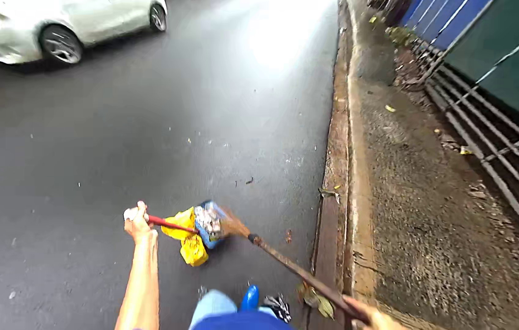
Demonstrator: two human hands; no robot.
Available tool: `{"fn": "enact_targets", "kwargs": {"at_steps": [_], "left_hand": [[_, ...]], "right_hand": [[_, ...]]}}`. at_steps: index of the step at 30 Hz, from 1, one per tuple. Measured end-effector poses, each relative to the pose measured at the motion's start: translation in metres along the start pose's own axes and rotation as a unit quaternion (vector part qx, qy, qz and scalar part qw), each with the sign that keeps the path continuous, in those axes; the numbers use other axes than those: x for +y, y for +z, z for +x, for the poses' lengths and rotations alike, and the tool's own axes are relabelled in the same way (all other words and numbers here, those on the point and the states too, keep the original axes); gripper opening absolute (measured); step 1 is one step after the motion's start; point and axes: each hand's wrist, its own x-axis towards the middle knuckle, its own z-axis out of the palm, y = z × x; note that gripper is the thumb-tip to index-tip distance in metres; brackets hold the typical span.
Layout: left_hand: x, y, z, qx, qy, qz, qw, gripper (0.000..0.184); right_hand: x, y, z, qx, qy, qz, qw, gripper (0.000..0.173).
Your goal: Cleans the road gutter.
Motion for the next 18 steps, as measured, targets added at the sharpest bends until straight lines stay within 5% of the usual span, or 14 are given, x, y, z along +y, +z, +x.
{"fn": "enact_targets", "kwargs": {"at_steps": [5, 11, 16, 18], "left_hand": [[-0.034, 0.084, 0.057, 0.002, -0.015, 0.038, 0.999, 0.017], [-0.071, 0.192, 0.138, -0.010, -0.055, 0.121, 0.991, 0.035], [-0.110, 0.270, 0.191, -0.105, 0.003, 0.203, 0.973, 0.039], [-0.117, 0.303, 0.207, -0.114, 0.035, 0.219, 0.968, 0.048]], "right_hand": [[0.017, -0.111, 0.129, 0.007, 0.049, 0.010, 0.999, 0.055], [-0.021, -0.206, 0.302, 0.035, 0.123, -0.002, 0.992, 0.053], [-0.120, -0.213, 0.442, 0.010, 0.198, -0.019, 0.980, 0.045], [-0.162, -0.202, 0.464, -0.019, 0.122, -0.067, 0.990, 0.044]]}}
